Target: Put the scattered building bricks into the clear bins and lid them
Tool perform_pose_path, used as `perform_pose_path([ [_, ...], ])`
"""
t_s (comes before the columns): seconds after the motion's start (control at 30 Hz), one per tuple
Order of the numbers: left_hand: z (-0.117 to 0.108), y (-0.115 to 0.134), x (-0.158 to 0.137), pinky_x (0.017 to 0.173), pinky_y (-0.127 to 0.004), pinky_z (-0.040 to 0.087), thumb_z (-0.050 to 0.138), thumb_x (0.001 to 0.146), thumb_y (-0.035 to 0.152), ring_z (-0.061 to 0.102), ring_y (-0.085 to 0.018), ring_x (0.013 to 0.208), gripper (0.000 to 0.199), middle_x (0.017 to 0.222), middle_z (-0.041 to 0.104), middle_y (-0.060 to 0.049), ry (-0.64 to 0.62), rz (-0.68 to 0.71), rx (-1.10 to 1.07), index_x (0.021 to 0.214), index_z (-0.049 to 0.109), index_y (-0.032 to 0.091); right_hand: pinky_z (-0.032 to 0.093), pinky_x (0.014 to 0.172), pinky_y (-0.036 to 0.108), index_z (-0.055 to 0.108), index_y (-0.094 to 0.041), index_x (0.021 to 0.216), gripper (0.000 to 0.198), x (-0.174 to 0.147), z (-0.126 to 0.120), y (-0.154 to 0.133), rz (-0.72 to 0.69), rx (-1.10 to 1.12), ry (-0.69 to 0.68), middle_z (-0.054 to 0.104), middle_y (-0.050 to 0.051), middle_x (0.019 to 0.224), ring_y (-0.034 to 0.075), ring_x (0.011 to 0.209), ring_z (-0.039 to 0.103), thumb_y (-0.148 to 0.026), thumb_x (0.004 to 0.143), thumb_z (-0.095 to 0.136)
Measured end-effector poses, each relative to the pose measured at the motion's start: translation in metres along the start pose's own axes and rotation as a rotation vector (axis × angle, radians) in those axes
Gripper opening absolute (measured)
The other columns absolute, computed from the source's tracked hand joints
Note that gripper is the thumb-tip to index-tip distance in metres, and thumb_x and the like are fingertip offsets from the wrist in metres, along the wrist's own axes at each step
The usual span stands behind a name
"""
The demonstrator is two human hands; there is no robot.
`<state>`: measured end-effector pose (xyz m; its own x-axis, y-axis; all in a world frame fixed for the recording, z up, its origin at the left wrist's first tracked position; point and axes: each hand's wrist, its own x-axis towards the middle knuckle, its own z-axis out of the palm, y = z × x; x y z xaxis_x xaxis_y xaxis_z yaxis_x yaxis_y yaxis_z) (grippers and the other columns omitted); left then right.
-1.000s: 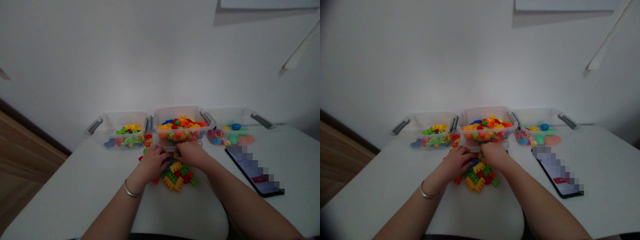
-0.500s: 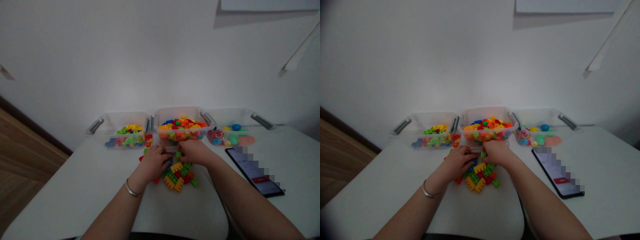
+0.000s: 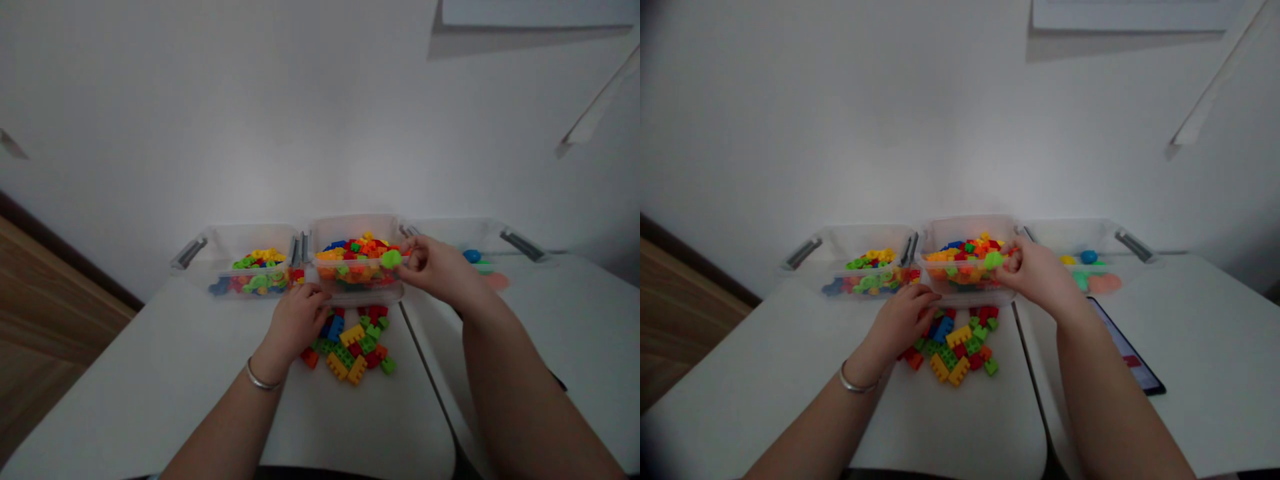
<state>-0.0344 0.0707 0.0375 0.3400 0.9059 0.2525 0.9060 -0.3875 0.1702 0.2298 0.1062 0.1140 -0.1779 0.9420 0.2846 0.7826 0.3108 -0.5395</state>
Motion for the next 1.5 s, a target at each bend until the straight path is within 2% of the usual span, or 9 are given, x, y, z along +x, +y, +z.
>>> perform_pose_path([
  [0.1,0.000,0.000,0.000,0.094,-0.041,0.050,0.054,0.093,0.025,0.061,-0.024,0.102,0.025,0.111,0.067,-0.009,0.016,-0.019,0.002,0.110,0.072,0.019,0.039,0.052,0.026,0.056,-0.020,0.092,0.024,0.006,-0.005,0.013,0.075,0.070,0.104,0.058,-0.005,0.056,0.014,0.051,0.054,-0.031,0.073,0.062],
  [0.23,0.002,-0.001,0.000,0.094,-0.041,0.050,0.055,0.092,0.025,0.061,-0.024,0.101,0.025,0.110,0.068,-0.009,0.016,-0.016,-0.011,0.109,0.072,0.019,0.042,0.056,0.029,0.057,-0.019,0.095,0.024,0.013,0.000,0.024,0.154,0.015,0.202,0.063,-0.001,0.059,0.017,0.056,0.060,-0.034,0.076,0.060],
  [0.6,0.005,-0.004,0.000,0.096,-0.039,0.049,0.054,0.093,0.025,0.061,-0.023,0.103,0.026,0.110,0.069,-0.009,0.002,-0.032,-0.059,0.109,0.072,0.018,0.041,0.059,0.029,0.062,-0.020,0.100,0.031,0.014,0.008,0.026,0.234,-0.144,0.241,0.069,0.003,0.072,0.021,0.066,0.064,-0.042,0.078,0.059],
  [0.7,0.005,-0.003,0.000,0.095,-0.039,0.050,0.054,0.092,0.025,0.062,-0.023,0.103,0.025,0.110,0.069,-0.009,0.001,-0.037,-0.063,0.109,0.072,0.018,0.041,0.062,0.030,0.062,-0.020,0.101,0.028,0.012,0.006,0.022,0.172,-0.151,0.300,0.069,0.003,0.072,0.021,0.069,0.063,-0.040,0.083,0.055],
  [0.8,0.004,-0.003,0.000,0.095,-0.040,0.050,0.054,0.092,0.025,0.061,-0.023,0.104,0.025,0.111,0.069,-0.009,0.002,-0.039,-0.066,0.109,0.072,0.018,0.042,0.071,0.033,0.065,-0.019,0.096,0.024,0.009,0.002,0.018,-0.040,-0.257,0.321,0.071,0.008,0.082,0.024,0.081,0.063,-0.036,0.087,0.050],
  [0.93,0.005,-0.004,0.000,0.095,-0.039,0.050,0.054,0.092,0.025,0.062,-0.023,0.103,0.026,0.111,0.068,-0.009,-0.010,-0.031,-0.078,0.109,0.072,0.018,0.042,0.085,0.040,0.068,-0.017,0.097,0.034,0.010,0.003,0.014,-0.296,-0.451,0.081,0.072,0.011,0.098,0.028,0.094,0.062,-0.042,0.091,0.047],
  [1.1,0.007,-0.005,-0.001,0.093,-0.037,0.051,0.053,0.092,0.026,0.063,-0.022,0.102,0.026,0.111,0.068,-0.009,-0.018,-0.018,-0.083,0.110,0.071,0.019,0.042,0.092,0.042,0.068,-0.016,0.111,0.042,0.012,0.016,0.007,-0.306,-0.522,-0.036,0.070,0.013,0.112,0.029,0.104,0.061,-0.046,0.091,0.047],
  [1.33,0.005,-0.004,0.000,0.095,-0.039,0.050,0.055,0.091,0.026,0.063,-0.023,0.102,0.026,0.111,0.068,-0.009,-0.033,-0.015,-0.094,0.110,0.072,0.019,0.044,0.092,0.044,0.065,-0.013,0.121,0.044,0.011,0.026,0.001,-0.296,-0.535,-0.016,0.066,0.016,0.121,0.030,0.105,0.061,-0.041,0.089,0.051],
  [1.5,0.005,-0.003,0.000,0.096,-0.039,0.050,0.054,0.091,0.027,0.063,-0.023,0.104,0.027,0.114,0.068,-0.009,-0.065,-0.020,-0.087,0.111,0.071,0.018,0.045,0.094,0.042,0.067,-0.014,0.118,0.039,0.009,0.017,0.005,-0.358,-0.491,0.017,0.066,0.014,0.122,0.029,0.108,0.061,-0.038,0.092,0.050],
])
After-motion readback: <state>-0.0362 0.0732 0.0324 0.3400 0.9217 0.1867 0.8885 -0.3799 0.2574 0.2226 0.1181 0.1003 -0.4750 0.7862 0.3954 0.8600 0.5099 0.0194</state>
